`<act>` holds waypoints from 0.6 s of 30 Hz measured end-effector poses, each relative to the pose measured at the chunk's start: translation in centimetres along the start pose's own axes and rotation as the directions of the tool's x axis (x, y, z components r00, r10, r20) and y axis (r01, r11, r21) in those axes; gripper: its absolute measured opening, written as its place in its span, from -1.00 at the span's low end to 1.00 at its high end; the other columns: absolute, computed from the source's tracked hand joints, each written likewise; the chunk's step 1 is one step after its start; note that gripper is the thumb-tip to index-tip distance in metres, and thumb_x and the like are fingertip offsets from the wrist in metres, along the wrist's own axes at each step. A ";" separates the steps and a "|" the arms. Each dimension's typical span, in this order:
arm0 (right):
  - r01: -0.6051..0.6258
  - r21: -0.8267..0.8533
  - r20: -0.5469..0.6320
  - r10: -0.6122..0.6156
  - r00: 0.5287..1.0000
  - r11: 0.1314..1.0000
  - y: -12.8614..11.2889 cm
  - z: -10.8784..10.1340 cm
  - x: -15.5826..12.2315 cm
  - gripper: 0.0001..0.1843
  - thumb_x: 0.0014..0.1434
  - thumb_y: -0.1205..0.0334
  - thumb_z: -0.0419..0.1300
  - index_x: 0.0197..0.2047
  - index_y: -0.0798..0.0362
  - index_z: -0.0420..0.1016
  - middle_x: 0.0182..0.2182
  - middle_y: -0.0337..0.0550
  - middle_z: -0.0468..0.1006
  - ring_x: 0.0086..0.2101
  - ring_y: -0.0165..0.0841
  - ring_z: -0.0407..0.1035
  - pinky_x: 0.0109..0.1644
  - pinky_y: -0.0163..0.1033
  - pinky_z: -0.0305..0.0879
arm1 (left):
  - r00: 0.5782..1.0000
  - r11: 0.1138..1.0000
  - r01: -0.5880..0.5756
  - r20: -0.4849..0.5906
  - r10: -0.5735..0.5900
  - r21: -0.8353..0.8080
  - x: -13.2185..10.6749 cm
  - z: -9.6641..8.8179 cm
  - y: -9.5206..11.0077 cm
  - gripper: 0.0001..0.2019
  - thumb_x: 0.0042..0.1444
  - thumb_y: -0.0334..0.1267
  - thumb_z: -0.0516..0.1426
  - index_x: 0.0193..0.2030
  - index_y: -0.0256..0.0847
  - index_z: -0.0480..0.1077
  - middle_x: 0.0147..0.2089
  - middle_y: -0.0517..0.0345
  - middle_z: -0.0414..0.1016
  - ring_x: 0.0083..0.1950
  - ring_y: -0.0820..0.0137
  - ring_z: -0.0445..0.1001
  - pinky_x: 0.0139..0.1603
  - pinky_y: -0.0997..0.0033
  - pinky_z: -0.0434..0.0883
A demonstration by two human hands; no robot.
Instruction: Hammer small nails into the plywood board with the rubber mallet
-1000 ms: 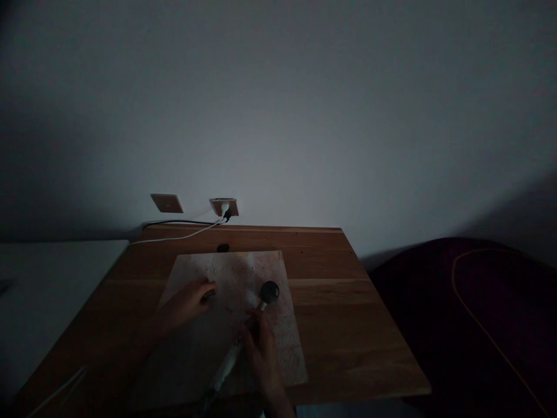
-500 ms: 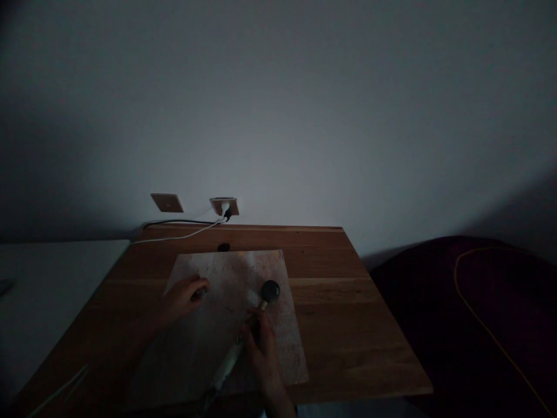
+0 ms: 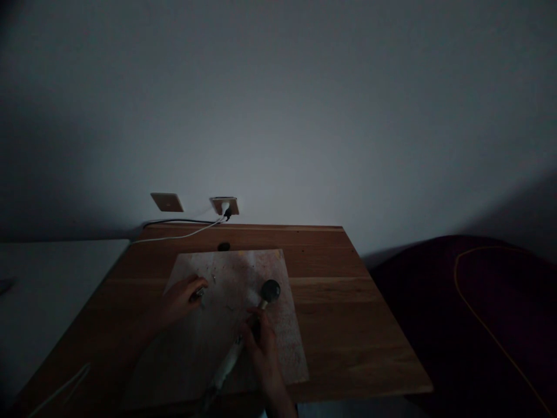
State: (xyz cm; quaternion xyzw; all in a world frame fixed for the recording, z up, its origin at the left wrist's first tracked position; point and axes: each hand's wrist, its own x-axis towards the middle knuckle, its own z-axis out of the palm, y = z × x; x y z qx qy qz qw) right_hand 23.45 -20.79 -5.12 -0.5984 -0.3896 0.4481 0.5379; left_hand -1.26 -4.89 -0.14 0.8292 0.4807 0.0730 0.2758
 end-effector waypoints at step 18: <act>0.020 -0.043 -0.014 -0.021 1.000 0.999 0.1 -0.1 -0.1 -0.45 0.29 -0.27 0.33 0.15 -0.07 0.60 -0.17 -0.10 0.65 -0.16 -0.13 0.55 -0.09 -0.14 0.51 | 0.999 0.997 -0.031 -0.006 0.031 0.069 -0.7 0.2 0.8 -0.68 0.16 -0.44 0.15 0.04 -0.12 0.51 0.07 0.00 0.57 0.07 0.15 0.59 0.10 0.18 0.47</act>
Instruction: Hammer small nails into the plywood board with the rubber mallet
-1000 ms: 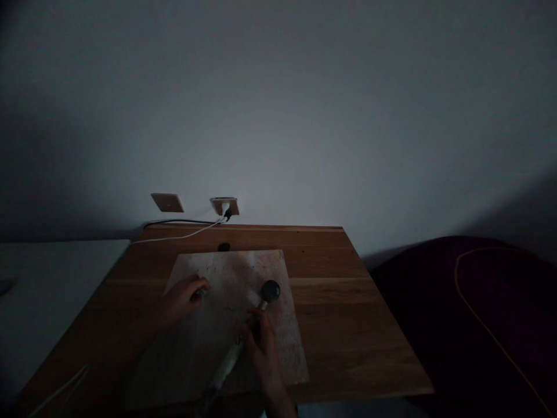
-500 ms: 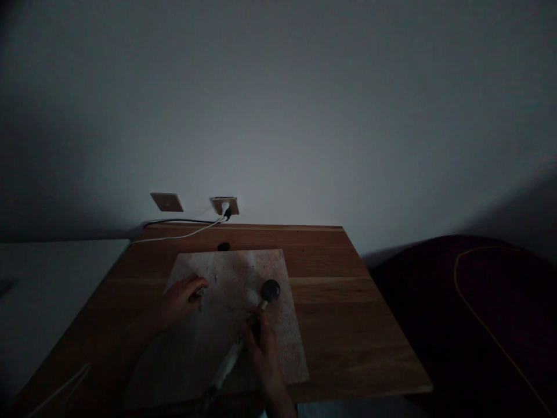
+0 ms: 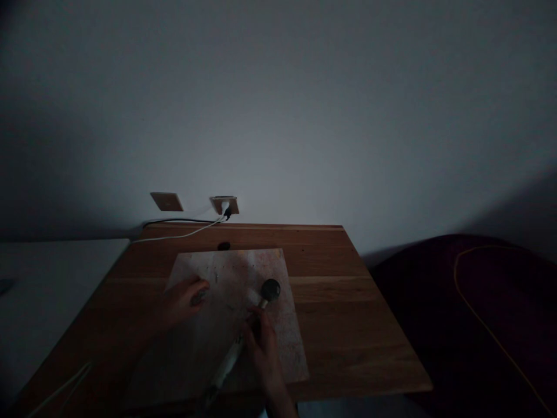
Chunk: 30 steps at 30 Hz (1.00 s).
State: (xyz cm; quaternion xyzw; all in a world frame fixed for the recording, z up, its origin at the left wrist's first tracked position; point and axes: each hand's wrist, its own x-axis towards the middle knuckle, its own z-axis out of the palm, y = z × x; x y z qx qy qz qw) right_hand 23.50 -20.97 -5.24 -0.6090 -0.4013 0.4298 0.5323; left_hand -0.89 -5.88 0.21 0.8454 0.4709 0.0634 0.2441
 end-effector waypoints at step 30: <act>-0.121 0.332 -0.116 0.168 0.979 0.935 -2.4 -1.6 -2.2 -0.17 0.25 -0.07 0.41 0.49 -0.19 0.23 -0.18 -0.18 0.65 -0.29 -0.20 0.53 -0.22 -0.14 0.47 | 0.971 0.927 -0.241 -0.079 0.227 -0.286 5.2 4.0 7.3 -0.64 0.05 -0.51 0.21 -0.01 -0.16 0.59 -0.13 0.12 0.62 -0.15 0.33 0.59 -0.06 0.38 0.49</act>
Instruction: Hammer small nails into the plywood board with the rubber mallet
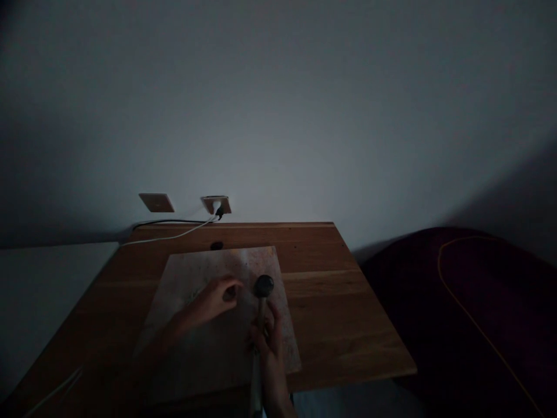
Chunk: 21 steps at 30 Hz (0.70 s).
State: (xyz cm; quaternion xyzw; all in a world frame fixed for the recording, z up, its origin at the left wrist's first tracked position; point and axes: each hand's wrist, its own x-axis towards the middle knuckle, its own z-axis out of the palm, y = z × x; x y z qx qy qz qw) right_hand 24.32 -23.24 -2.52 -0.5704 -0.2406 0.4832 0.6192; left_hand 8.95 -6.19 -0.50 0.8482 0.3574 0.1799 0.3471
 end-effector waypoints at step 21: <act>-0.041 -0.084 -0.121 0.031 0.992 0.996 -1.3 -4.5 0.7 -0.28 0.13 -0.36 0.41 0.18 -0.05 0.64 -0.05 0.04 0.76 -0.08 -0.01 0.60 -0.14 -0.08 0.52 | 0.961 0.999 -0.003 -0.275 -0.011 -0.050 9.8 4.2 -2.7 -0.85 0.16 -0.52 0.23 -0.23 -0.19 0.52 -0.18 0.08 0.61 -0.12 0.28 0.58 0.03 0.28 0.48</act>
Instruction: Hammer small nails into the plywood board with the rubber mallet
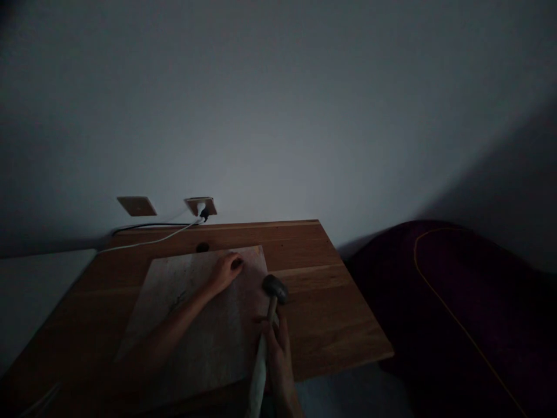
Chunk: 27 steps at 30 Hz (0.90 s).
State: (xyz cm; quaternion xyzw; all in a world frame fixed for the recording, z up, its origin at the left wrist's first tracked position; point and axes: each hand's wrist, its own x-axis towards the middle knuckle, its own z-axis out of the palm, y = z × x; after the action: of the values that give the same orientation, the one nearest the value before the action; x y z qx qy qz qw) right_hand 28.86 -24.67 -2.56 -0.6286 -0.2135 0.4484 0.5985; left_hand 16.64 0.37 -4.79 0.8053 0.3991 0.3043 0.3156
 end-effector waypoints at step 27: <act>0.170 -0.123 0.130 -0.154 0.979 0.978 1.9 1.0 -0.3 -0.05 0.28 -0.16 0.38 0.58 -0.04 0.15 0.27 0.24 0.59 -0.23 -0.15 0.67 -0.33 -0.14 0.62 | 1.000 0.995 -0.012 -0.023 0.014 0.104 -0.2 0.4 -0.4 -0.86 0.18 -0.47 0.23 -0.19 -0.19 0.56 -0.13 0.04 0.57 -0.07 0.25 0.56 0.03 0.28 0.48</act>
State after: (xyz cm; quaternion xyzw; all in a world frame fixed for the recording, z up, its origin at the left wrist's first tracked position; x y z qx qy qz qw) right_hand 27.41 -24.75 -4.10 -0.6196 -0.3292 0.4197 0.5758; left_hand 16.66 0.23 -5.41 0.8195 0.4129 0.2949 0.2666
